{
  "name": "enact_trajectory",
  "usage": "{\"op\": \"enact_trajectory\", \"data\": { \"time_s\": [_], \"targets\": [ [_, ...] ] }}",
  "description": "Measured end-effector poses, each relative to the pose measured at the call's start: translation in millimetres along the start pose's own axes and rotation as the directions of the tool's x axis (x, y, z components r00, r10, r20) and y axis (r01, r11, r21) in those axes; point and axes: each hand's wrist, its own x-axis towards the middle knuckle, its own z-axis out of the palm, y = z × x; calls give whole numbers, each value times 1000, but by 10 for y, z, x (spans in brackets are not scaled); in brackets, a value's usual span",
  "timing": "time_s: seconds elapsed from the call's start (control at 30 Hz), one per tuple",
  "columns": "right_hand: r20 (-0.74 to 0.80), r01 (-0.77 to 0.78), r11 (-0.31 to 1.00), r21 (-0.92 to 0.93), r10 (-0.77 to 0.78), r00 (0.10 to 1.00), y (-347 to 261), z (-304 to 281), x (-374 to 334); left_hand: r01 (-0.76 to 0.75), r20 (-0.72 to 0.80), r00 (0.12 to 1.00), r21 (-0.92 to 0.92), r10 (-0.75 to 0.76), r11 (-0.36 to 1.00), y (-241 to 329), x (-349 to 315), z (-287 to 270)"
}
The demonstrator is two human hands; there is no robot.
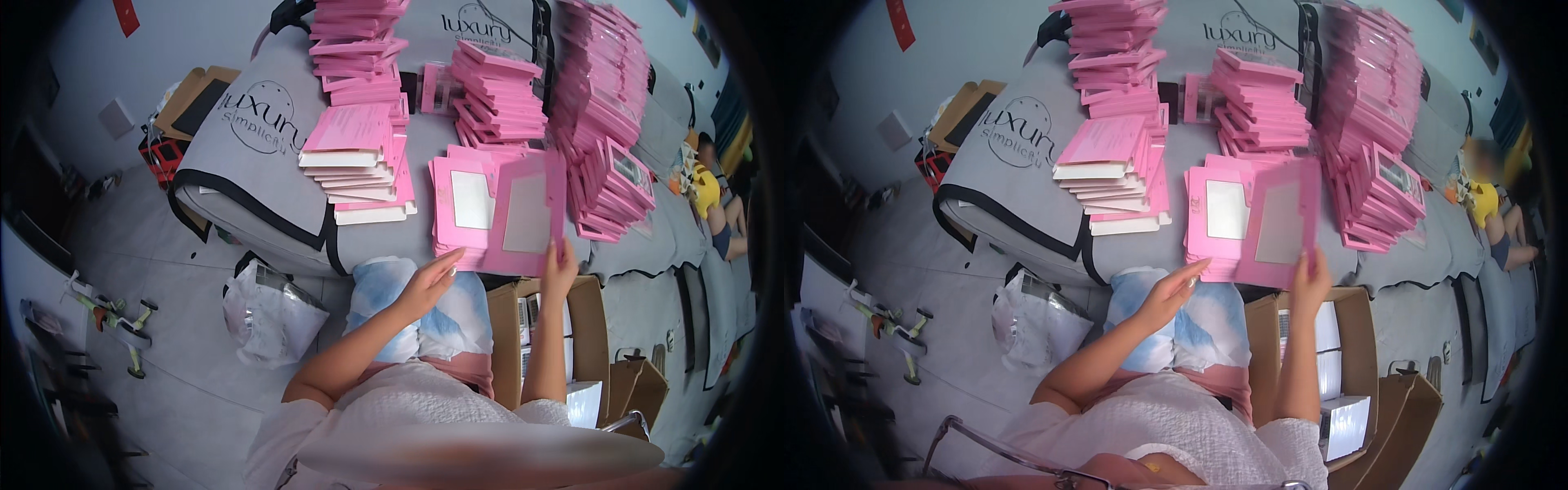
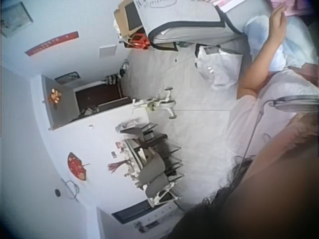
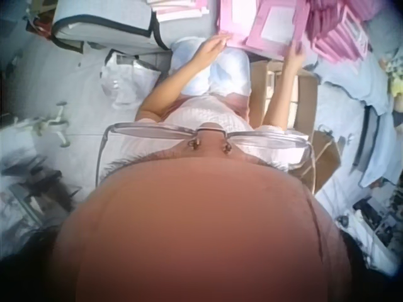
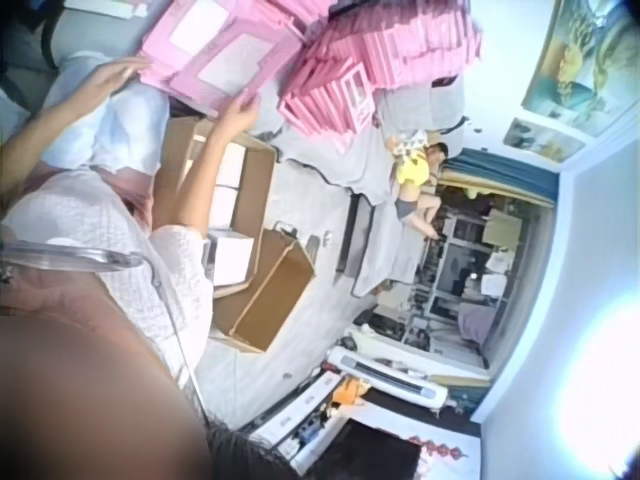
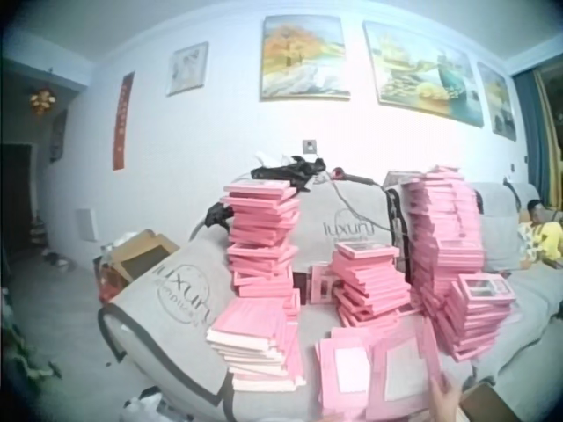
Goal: The person assembles pink photo frames by inserting white inserts into pink cardboard frames. They handle the frames one at a time, aligning the insert and snapping the frame together, then stacking the completed units.
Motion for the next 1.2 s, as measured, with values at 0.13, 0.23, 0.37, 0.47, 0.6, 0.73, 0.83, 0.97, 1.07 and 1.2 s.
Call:
{"op": "enact_trajectory", "data": {
  "time_s": [0.13, 0.23, 0.37, 0.47, 0.6, 0.73, 0.83, 0.97, 1.07, 1.2],
  "targets": [
    [476, 578, 655, -487, -356, 804, -810, 204, -945, 64, -36, 994, -537, -99, 841, 408, 35, 262],
    [728, 749, 660, -62, -484, 486, -1199, 220, -1183, 146, -210, 926, -570, -315, 809, 334, -11, 159],
    [554, 665, 746, -40, -537, 636, -1168, 142, -913, 361, -102, 901, -362, -422, 860, 417, -241, -34],
    [400, 667, 718, -200, -562, 724, -1300, 160, -587, 509, 70, 852, 122, -519, 852, 582, -414, -175],
    [641, 435, 897, -82, -287, 712, -1296, 136, -446, 420, 166, 827, 454, -538, 786, 865, -473, -224],
    [808, 237, 970, 52, -180, 560, -1360, 192, -507, 151, 102, 962, 568, -252, 809, 843, -595, -216],
    [879, -20, 997, 73, -55, 473, -1251, 280, -643, 20, 134, 973, 758, -185, 651, 861, -630, -155],
    [908, -260, 963, 74, 43, 417, -1178, 374, -748, 202, 23, 945, 744, -327, 637, 1024, -660, -28],
    [928, -334, 928, 164, -30, 371, -1269, 348, -748, 4, 83, 993, 663, -79, 748, 893, -702, -84],
    [944, -365, 914, 180, -55, 327, -1375, 307, -719, -72, 135, 991, 635, -19, 769, 921, -700, -134]
  ]
}}
